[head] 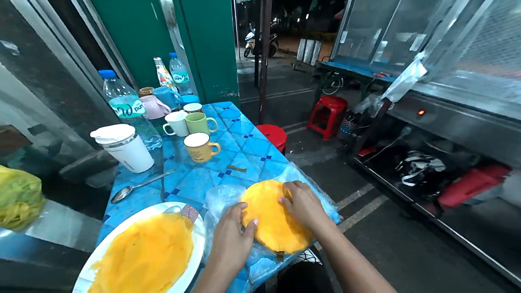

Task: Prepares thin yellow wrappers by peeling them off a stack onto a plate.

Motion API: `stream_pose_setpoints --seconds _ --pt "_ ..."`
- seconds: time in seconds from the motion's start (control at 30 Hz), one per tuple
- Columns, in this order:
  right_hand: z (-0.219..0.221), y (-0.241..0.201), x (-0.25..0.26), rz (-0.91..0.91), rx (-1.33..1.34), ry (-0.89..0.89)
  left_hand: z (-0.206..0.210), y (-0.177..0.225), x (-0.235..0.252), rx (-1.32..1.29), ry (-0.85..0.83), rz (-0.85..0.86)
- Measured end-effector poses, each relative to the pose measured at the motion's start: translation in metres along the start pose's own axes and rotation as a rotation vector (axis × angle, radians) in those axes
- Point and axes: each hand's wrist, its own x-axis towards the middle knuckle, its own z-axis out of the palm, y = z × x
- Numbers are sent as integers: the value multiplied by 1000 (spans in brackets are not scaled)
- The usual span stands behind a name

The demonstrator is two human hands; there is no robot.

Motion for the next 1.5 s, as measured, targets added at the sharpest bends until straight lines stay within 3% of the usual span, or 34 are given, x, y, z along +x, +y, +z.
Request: stream_pose_setpoints --seconds 0.1,0.23,0.37,0.47,0.53,0.6,0.67,0.77,0.87,0.93,1.03,1.13,1.23,1.37,1.5 --pt "-2 1 -9 68 9 21 1 1 2 22 23 -21" --pt "-9 14 -43 87 50 234 -3 -2 15 44 -22 -109" --pt "-7 30 -58 259 77 106 -2 2 23 12 -56 -150" --pt "-5 36 -54 274 53 70 2 4 27 1 -57 -157" --pt "-5 33 -53 183 8 220 1 4 27 -10 -54 -171" --pt "-3 28 -47 -52 -21 496 -3 3 23 -37 -36 -159" --pt "-6 16 -37 -268 -13 605 -9 4 16 -91 32 -108" --pt "-9 -11 -15 -448 29 395 -15 6 5 -189 224 62" --pt "5 -32 25 -499 -4 142 -15 8 7 -245 324 242" --pt "15 -40 47 -481 -26 42 -16 11 11 -252 256 250" --pt "26 -47 62 -375 -41 -13 -11 7 23 -277 102 131" --pt "35 -42 66 -350 -5 44 -1 -7 33 -334 43 -12" --pt "41 -30 65 -407 44 195 7 -14 36 -382 67 -51" --pt "38 -27 63 -585 124 471 9 -16 35 -406 95 -54" --pt "37 -24 57 -792 252 546 9 -18 36 -392 87 -47"
